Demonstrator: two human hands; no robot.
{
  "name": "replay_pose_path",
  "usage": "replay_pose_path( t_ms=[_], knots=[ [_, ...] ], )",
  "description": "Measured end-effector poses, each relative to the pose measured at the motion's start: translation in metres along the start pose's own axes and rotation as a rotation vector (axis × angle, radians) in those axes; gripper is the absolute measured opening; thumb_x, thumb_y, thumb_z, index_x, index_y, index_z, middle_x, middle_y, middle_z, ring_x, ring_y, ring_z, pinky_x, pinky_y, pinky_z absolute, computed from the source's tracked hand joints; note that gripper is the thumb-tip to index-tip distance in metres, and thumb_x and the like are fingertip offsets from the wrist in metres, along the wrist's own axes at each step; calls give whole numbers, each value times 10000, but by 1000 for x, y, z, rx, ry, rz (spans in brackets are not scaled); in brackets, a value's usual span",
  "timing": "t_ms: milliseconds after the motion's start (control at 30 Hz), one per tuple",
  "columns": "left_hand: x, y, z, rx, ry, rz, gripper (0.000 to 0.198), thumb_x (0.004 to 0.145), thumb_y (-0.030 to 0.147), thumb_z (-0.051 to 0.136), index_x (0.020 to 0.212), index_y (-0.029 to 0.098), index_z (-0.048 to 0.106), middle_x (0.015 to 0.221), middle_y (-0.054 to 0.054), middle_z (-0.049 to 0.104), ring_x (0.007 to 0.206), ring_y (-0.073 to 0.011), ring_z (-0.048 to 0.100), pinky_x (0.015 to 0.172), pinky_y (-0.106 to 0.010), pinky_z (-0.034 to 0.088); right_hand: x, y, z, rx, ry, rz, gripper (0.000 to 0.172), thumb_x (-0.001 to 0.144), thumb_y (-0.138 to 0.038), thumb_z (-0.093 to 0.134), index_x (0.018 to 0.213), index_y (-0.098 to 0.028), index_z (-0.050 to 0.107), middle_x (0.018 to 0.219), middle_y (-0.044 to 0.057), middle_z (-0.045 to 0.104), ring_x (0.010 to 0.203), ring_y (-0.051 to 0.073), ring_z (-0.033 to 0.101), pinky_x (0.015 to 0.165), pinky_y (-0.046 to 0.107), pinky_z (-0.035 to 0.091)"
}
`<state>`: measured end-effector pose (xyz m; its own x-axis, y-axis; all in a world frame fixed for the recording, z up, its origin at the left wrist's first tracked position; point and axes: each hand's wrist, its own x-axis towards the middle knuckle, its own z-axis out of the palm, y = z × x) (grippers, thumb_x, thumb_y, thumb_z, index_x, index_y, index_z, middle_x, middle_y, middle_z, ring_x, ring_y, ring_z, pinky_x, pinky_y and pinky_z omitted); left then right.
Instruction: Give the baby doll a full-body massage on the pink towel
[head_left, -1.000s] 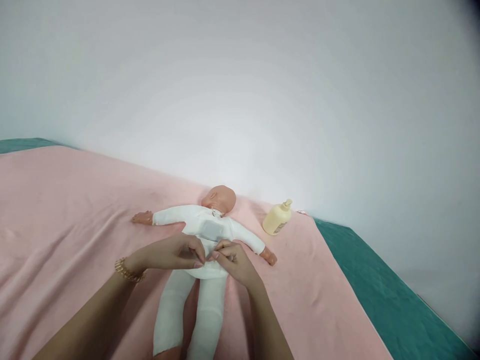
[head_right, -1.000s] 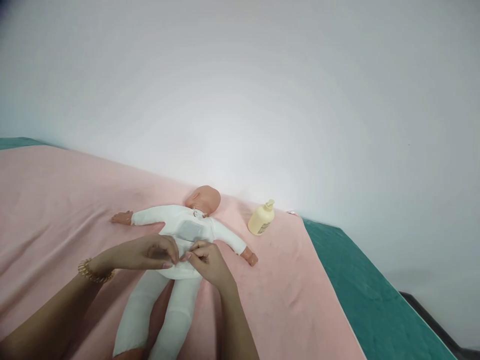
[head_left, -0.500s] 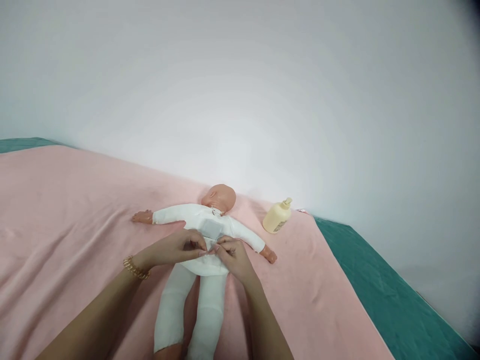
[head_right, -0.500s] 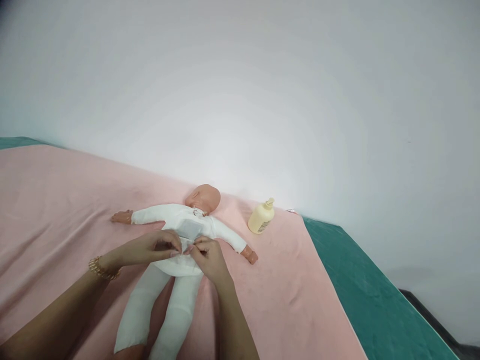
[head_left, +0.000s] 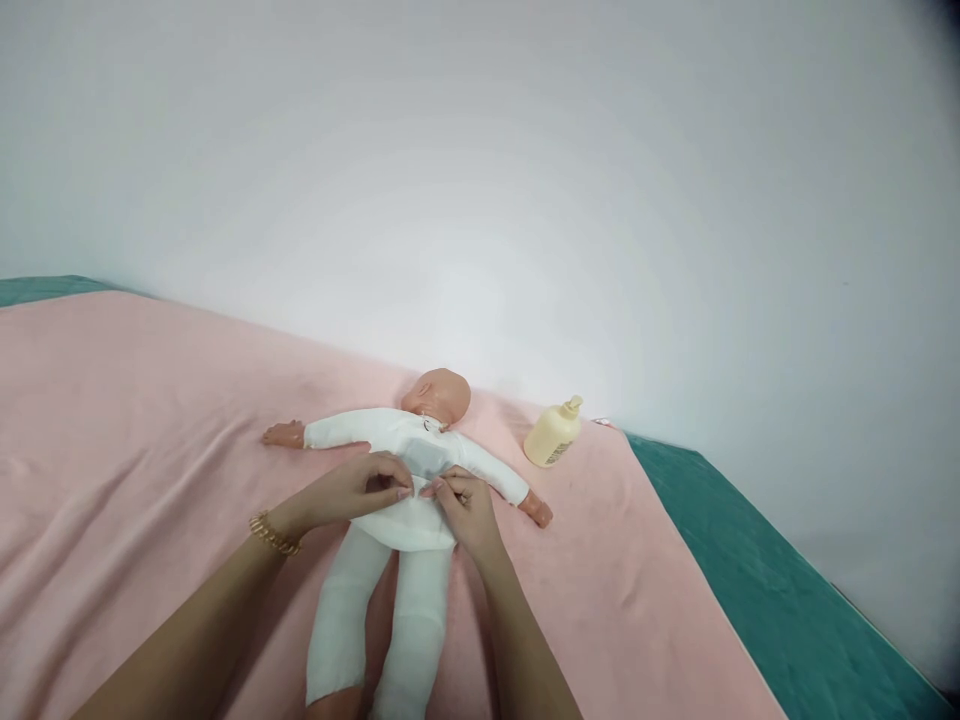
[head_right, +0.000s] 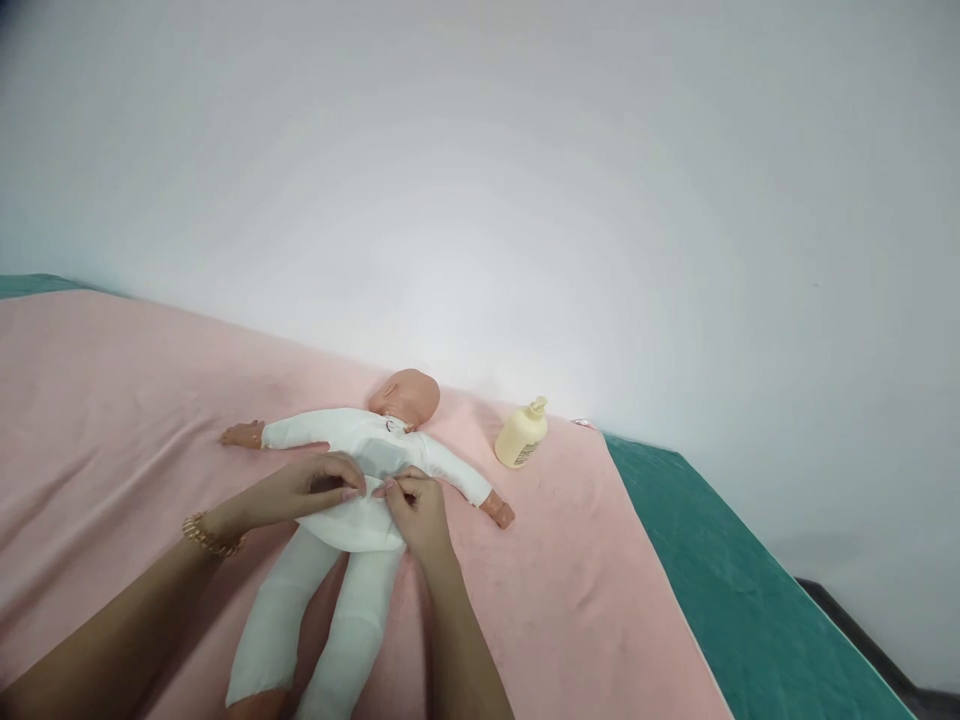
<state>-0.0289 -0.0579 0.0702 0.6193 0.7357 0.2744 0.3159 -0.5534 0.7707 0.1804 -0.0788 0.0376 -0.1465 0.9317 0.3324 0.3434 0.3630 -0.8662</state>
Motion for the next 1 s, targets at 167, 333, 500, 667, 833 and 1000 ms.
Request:
replay_pose_path(
  t_ms=[167,333,500,667,833,1000],
  knots=[
    [3,-7,5,10,-27,-47,284,878,384,498,872,185,701,883,-44,692,851,-209,603,755,-318,470,1,2,1,-53,3,6,305,878,-276,529,709,-208,774,670,18,565,648,152,552,598,267,384],
    [5,-10,8,35,-17,-69,290,874,391,501,825,178,691,808,-32,669,781,-186,588,695,-300,450,1,3,4,-89,9,-14,308,883,-268,528,702,-206,770,651,6,542,600,135,527,569,262,362],
    [6,-11,9,-18,42,-102,293,886,408,492,841,184,677,838,-28,681,817,-190,592,732,-299,449,1,2,4,-28,67,-30,337,909,-323,516,714,-192,759,702,25,582,651,149,558,610,268,396],
    [8,-14,12,4,35,-93,299,879,403,495,833,177,686,799,-28,667,778,-185,582,697,-291,436,0,1,6,-81,50,-51,353,926,-333,501,724,-194,754,710,23,572,649,147,555,609,267,389],
    [8,-16,13,7,53,-111,313,885,417,494,804,179,680,740,-12,644,718,-173,559,626,-272,406,2,3,6,-59,50,-42,355,927,-354,507,722,-199,751,700,11,541,632,142,535,591,264,379],
    [16,-18,11,39,225,-28,319,913,399,464,798,183,668,766,-18,660,740,-178,572,677,-290,431,11,1,3,3,201,-61,348,933,-360,480,759,-194,732,737,24,589,715,169,555,685,284,420]
  ],
)
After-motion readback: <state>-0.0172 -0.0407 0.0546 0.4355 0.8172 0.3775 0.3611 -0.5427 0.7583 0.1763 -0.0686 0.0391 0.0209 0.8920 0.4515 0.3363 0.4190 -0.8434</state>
